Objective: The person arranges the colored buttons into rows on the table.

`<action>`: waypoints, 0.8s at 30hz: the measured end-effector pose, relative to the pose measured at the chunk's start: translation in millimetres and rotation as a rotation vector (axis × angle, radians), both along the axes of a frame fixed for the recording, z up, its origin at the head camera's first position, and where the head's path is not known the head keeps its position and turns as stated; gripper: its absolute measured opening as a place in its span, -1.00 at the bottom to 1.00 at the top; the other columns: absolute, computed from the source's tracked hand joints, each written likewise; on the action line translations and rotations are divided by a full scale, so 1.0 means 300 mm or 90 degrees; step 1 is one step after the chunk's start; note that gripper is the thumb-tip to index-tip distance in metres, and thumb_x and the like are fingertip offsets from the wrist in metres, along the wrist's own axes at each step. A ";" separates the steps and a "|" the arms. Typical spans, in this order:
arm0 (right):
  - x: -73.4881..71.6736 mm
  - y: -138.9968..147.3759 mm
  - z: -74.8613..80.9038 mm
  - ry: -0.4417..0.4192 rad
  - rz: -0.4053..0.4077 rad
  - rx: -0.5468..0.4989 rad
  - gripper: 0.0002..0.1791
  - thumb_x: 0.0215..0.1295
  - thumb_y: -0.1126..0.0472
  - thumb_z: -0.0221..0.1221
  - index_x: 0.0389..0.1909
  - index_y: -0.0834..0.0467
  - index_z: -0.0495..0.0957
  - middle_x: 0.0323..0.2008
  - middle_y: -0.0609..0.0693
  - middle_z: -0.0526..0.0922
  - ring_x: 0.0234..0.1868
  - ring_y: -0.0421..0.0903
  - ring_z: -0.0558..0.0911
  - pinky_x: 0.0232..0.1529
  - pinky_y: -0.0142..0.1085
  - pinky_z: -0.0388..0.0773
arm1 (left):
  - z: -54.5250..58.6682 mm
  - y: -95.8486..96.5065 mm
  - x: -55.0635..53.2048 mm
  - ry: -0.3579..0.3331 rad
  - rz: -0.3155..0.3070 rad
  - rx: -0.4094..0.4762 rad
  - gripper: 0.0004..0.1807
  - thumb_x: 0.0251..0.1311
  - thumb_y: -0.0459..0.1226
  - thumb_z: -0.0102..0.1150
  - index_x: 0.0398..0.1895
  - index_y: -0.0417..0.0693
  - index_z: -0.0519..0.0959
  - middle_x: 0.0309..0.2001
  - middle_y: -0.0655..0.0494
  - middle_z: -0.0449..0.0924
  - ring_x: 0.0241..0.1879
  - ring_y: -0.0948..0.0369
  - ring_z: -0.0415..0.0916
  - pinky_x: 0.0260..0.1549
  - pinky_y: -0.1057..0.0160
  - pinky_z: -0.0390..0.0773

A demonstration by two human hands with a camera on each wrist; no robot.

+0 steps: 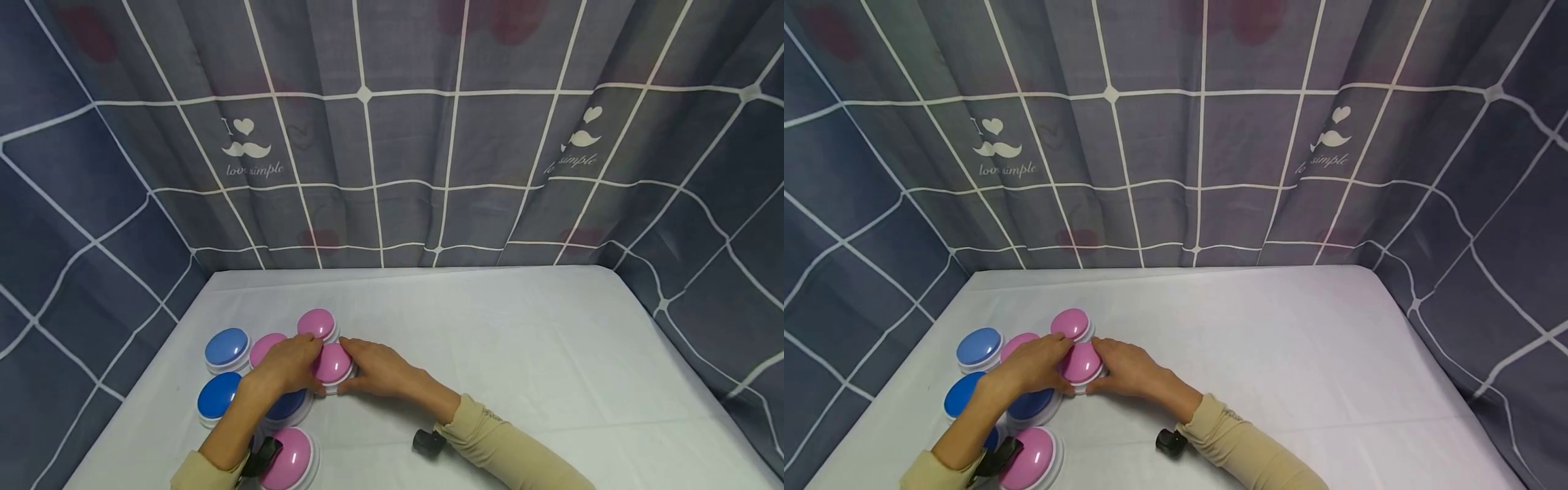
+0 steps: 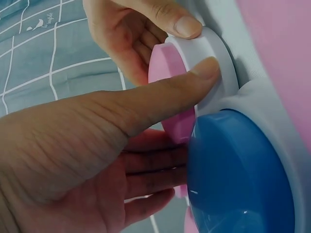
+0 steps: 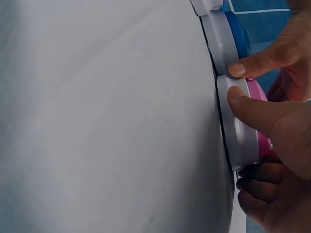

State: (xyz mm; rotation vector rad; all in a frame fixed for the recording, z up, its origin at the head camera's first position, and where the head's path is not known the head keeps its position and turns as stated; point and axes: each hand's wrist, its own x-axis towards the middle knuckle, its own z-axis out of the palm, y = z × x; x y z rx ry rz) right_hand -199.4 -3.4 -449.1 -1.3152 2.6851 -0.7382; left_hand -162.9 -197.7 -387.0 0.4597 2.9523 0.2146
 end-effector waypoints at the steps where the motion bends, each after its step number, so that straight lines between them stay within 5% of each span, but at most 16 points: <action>1: -0.002 0.000 -0.002 0.001 0.001 -0.004 -0.09 0.17 -0.11 0.39 0.42 0.24 0.26 0.29 0.05 0.48 0.27 -0.13 0.47 0.25 -0.29 0.40 | 0.001 0.000 0.000 -0.002 0.000 0.001 -0.28 -0.36 -0.10 0.70 -0.07 -0.20 0.59 -0.26 0.02 0.56 -0.18 0.04 0.56 -0.15 -0.07 0.61; 14: 0.002 0.033 0.009 -0.020 -0.015 -0.029 -0.16 0.14 -0.04 0.43 0.38 0.17 0.33 0.21 -0.03 0.55 0.19 -0.20 0.53 0.21 -0.34 0.42 | -0.003 0.013 -0.002 0.015 -0.016 0.021 -0.36 -0.31 -0.08 0.68 -0.12 -0.10 0.59 -0.28 0.13 0.59 -0.17 0.09 0.57 -0.18 -0.01 0.62; 24: -0.017 0.110 0.053 -0.015 -0.023 -0.084 -0.17 0.10 0.04 0.47 0.37 0.16 0.35 0.22 -0.04 0.54 0.21 -0.20 0.52 0.24 -0.30 0.41 | 0.058 0.053 -0.024 0.068 -0.068 0.049 -0.41 -0.30 -0.04 0.67 -0.18 -0.06 0.61 -0.33 0.18 0.53 -0.25 0.17 0.52 -0.24 0.00 0.60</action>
